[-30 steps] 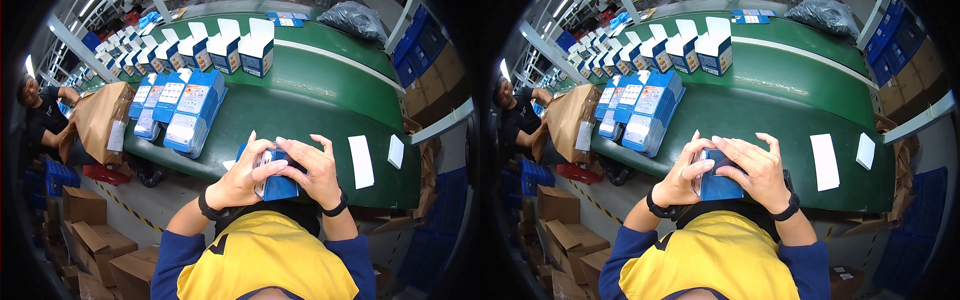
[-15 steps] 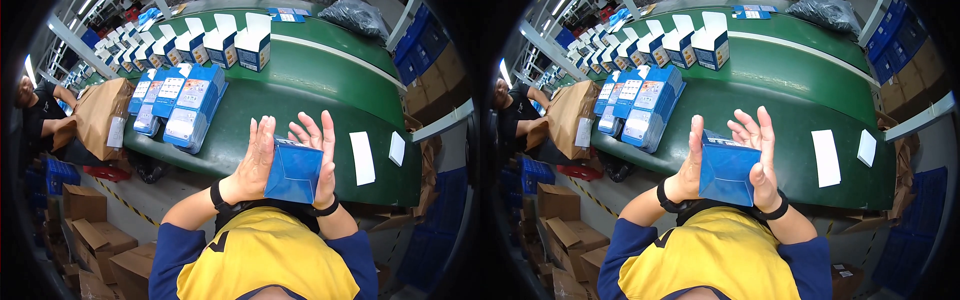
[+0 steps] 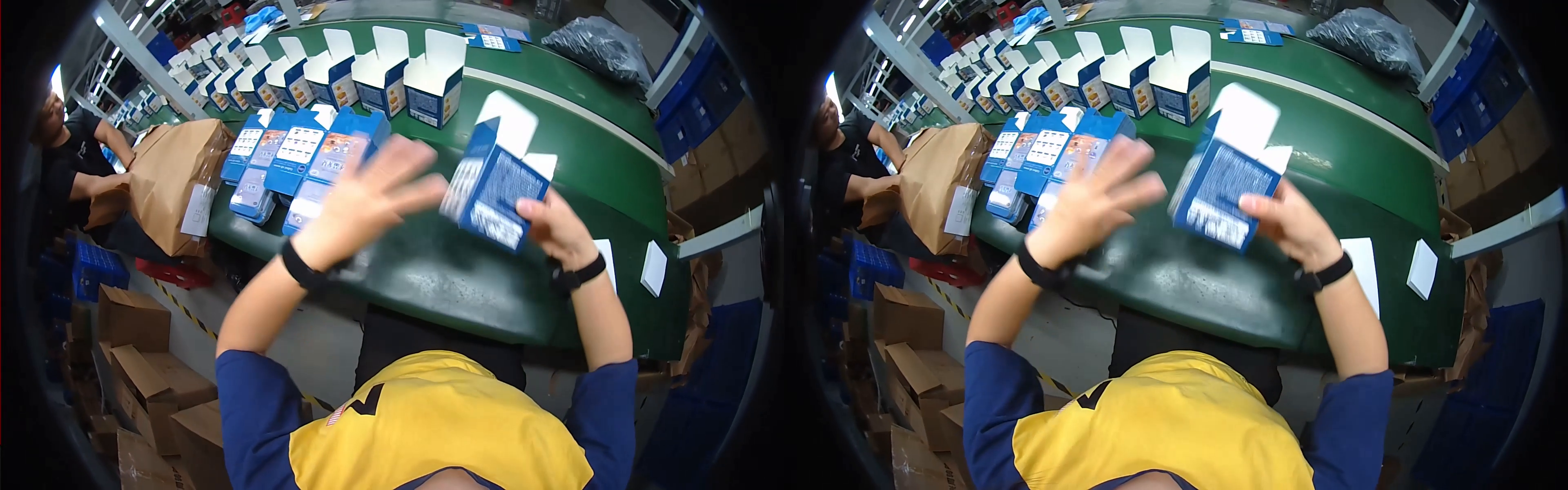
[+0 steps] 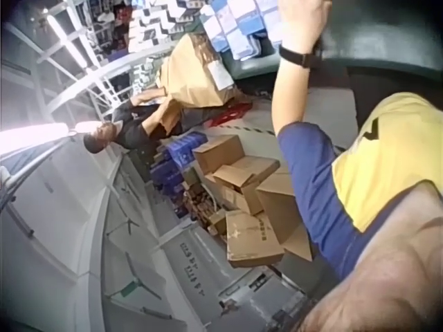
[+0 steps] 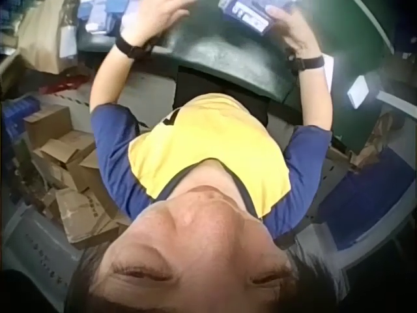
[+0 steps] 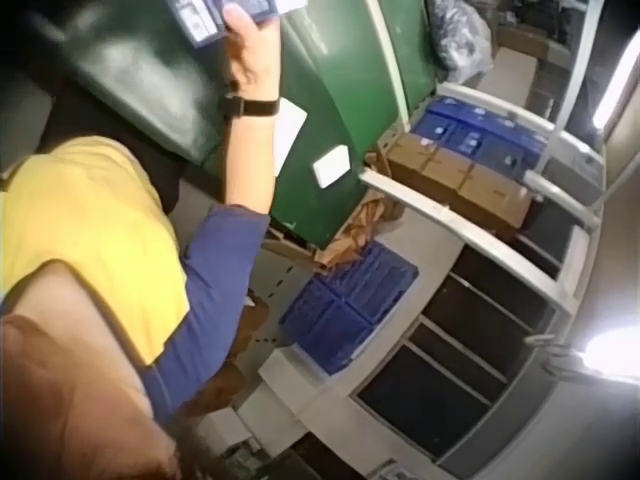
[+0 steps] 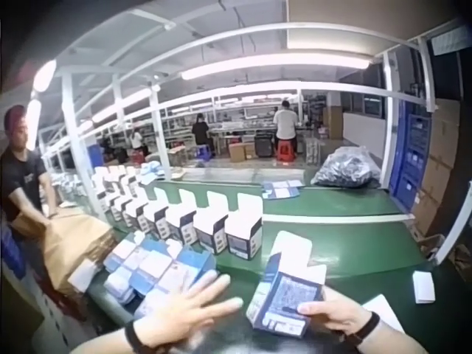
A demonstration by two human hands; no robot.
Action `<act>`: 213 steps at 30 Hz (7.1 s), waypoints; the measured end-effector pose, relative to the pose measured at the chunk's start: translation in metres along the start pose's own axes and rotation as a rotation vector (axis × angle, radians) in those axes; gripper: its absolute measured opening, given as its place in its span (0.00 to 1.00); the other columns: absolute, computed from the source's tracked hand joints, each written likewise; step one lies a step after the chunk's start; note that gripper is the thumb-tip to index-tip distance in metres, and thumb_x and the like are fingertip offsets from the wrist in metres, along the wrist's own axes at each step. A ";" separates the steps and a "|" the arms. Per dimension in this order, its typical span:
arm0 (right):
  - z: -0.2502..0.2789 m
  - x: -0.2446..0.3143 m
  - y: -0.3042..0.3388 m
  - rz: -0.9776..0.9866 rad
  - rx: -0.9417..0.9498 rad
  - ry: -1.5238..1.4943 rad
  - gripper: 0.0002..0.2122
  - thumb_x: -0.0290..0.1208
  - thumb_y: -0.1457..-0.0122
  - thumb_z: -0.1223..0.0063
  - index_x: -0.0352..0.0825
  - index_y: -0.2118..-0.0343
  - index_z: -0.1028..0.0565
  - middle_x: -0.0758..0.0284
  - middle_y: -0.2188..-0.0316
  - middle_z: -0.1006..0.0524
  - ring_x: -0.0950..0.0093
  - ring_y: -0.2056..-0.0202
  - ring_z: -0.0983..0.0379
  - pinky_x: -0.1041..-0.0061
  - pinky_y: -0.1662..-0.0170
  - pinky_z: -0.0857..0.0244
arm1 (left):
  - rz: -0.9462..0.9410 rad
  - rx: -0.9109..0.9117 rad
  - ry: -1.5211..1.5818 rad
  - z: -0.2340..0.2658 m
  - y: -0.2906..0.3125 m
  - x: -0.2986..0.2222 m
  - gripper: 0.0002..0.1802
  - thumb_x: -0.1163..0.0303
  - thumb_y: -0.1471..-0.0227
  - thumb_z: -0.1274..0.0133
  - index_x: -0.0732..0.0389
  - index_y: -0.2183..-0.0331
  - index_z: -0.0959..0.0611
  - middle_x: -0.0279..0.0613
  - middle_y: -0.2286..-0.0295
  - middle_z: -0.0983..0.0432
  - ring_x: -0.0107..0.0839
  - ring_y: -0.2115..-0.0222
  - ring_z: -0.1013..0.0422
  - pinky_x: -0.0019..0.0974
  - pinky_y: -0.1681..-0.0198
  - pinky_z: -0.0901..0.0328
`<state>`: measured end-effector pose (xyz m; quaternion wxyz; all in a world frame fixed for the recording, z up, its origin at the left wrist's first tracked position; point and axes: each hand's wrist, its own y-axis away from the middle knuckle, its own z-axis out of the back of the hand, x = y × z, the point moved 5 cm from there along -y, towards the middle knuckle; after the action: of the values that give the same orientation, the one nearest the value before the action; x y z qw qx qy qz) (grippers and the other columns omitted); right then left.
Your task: The person folds a blue box by hand, then inserts a brown cardboard divider and a folded white paper manual into a larger white box. Finally, they press the contents down into the white box by hand.
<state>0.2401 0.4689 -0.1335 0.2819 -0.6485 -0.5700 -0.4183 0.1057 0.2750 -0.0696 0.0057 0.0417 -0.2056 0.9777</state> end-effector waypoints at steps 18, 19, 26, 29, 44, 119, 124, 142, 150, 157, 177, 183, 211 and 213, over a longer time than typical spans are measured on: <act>0.084 -0.011 -0.136 0.445 -0.709 1.103 0.52 0.31 0.59 0.35 0.26 0.38 0.63 0.47 0.38 0.55 0.59 0.37 0.57 0.70 0.37 0.58 | 0.983 0.035 -0.081 0.003 0.066 0.172 0.60 0.66 0.74 0.30 0.43 0.41 0.46 0.55 0.62 0.31 0.52 0.59 0.33 0.51 0.57 0.38; 0.063 -0.019 -0.123 0.461 -0.641 1.079 0.50 0.31 0.57 0.36 0.27 0.38 0.63 0.48 0.37 0.55 0.59 0.36 0.58 0.69 0.37 0.57 | 0.904 -0.086 -0.088 0.012 0.064 0.166 0.57 0.70 0.72 0.31 0.43 0.41 0.45 0.54 0.63 0.31 0.51 0.59 0.33 0.48 0.58 0.37; -0.073 -0.061 -0.034 -0.016 0.029 -0.189 0.37 0.33 0.49 0.40 0.30 0.40 0.50 0.62 0.48 0.34 0.70 0.47 0.37 0.71 0.44 0.43 | 0.677 -0.539 0.962 0.048 0.018 0.046 0.45 0.85 0.58 0.46 0.57 0.40 0.47 0.35 0.72 0.37 0.21 0.70 0.34 0.23 0.64 0.35; -0.097 -0.034 0.010 0.360 -0.006 0.471 0.24 0.31 0.48 0.41 0.29 0.49 0.33 0.63 0.56 0.26 0.69 0.58 0.28 0.75 0.52 0.37 | 0.596 -0.397 0.317 0.050 0.017 0.014 0.39 0.69 0.56 0.39 0.65 0.45 0.37 0.38 0.65 0.33 0.27 0.64 0.34 0.31 0.57 0.37; -0.043 -0.031 0.084 0.671 -0.367 0.491 0.72 0.44 0.77 0.23 0.36 0.38 0.75 0.57 0.40 0.51 0.63 0.41 0.49 0.65 0.39 0.54 | 0.388 0.187 1.780 -0.030 -0.003 -0.102 0.62 0.35 0.65 0.42 0.69 0.42 0.47 0.53 0.43 0.48 0.40 0.41 0.52 0.38 0.40 0.56; -0.071 -0.008 0.081 0.572 -0.308 0.247 0.55 0.78 0.59 0.65 0.40 0.36 0.65 0.58 0.38 0.53 0.62 0.38 0.54 0.59 0.38 0.62 | 0.093 -0.366 0.745 -0.038 0.006 -0.118 0.67 0.61 0.63 0.34 0.61 0.40 0.69 0.68 0.42 0.63 0.58 0.40 0.58 0.56 0.40 0.61; -0.059 -0.007 0.073 0.601 -0.137 0.337 0.45 0.68 0.47 0.72 0.34 0.37 0.61 0.57 0.37 0.54 0.63 0.36 0.58 0.62 0.37 0.66 | 0.156 -0.235 0.932 -0.022 -0.005 -0.107 0.62 0.60 0.66 0.33 0.62 0.40 0.57 0.60 0.41 0.58 0.61 0.40 0.60 0.59 0.41 0.58; 0.087 0.047 -0.150 0.406 -0.521 1.161 0.58 0.21 0.65 0.38 0.40 0.37 0.73 0.51 0.38 0.52 0.59 0.39 0.50 0.73 0.40 0.51 | 0.862 0.187 0.097 -0.013 0.080 0.145 0.61 0.55 0.71 0.31 0.51 0.39 0.49 0.59 0.52 0.34 0.54 0.52 0.36 0.52 0.49 0.43; 0.088 0.004 -0.137 0.610 -0.681 1.141 0.51 0.25 0.60 0.39 0.32 0.37 0.65 0.46 0.41 0.46 0.59 0.40 0.47 0.72 0.40 0.52 | 1.121 0.175 0.140 -0.023 0.078 0.177 0.66 0.58 0.78 0.27 0.43 0.39 0.50 0.61 0.48 0.40 0.55 0.45 0.45 0.53 0.46 0.44; -0.020 -0.070 -0.055 0.169 -0.245 0.707 0.49 0.29 0.54 0.39 0.43 0.36 0.65 0.54 0.36 0.57 0.60 0.37 0.55 0.63 0.45 0.42 | 0.950 -0.032 0.019 0.007 0.057 0.131 0.54 0.75 0.70 0.34 0.43 0.42 0.43 0.45 0.70 0.28 0.43 0.66 0.30 0.44 0.60 0.36; -0.062 -0.025 0.090 0.797 -0.239 1.023 0.17 0.23 0.53 0.42 0.32 0.57 0.25 0.60 0.59 0.23 0.64 0.60 0.24 0.74 0.62 0.30 | 0.628 -0.497 1.251 -0.019 -0.014 -0.061 0.53 0.58 0.64 0.32 0.64 0.42 0.42 0.49 0.49 0.35 0.34 0.50 0.36 0.35 0.45 0.45; -0.053 -0.032 0.092 0.840 -0.148 0.957 0.22 0.24 0.52 0.43 0.31 0.50 0.29 0.55 0.52 0.28 0.61 0.51 0.29 0.72 0.52 0.36 | 0.635 -0.460 1.314 -0.013 -0.018 -0.074 0.42 0.59 0.59 0.37 0.68 0.46 0.35 0.49 0.51 0.33 0.33 0.47 0.39 0.35 0.43 0.49; -0.048 -0.006 0.116 0.579 -0.005 0.057 0.57 0.46 0.78 0.24 0.34 0.41 0.47 0.57 0.41 0.44 0.60 0.36 0.57 0.61 0.37 0.64 | 0.026 -0.507 0.772 -0.011 -0.015 -0.113 0.51 0.82 0.67 0.39 0.47 0.42 0.43 0.53 0.51 0.41 0.54 0.50 0.39 0.61 0.45 0.47; -0.047 -0.003 0.114 0.611 0.051 -0.011 0.55 0.46 0.75 0.24 0.33 0.41 0.46 0.56 0.41 0.44 0.61 0.36 0.58 0.62 0.36 0.65 | 0.030 -0.511 0.782 -0.009 -0.017 -0.113 0.50 0.81 0.67 0.39 0.46 0.43 0.41 0.53 0.51 0.41 0.54 0.50 0.38 0.61 0.45 0.46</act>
<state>0.3409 0.4055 -0.1000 0.4078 -0.7849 -0.3604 -0.2964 0.2181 0.2949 -0.0808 0.0787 -0.3358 -0.4228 0.8380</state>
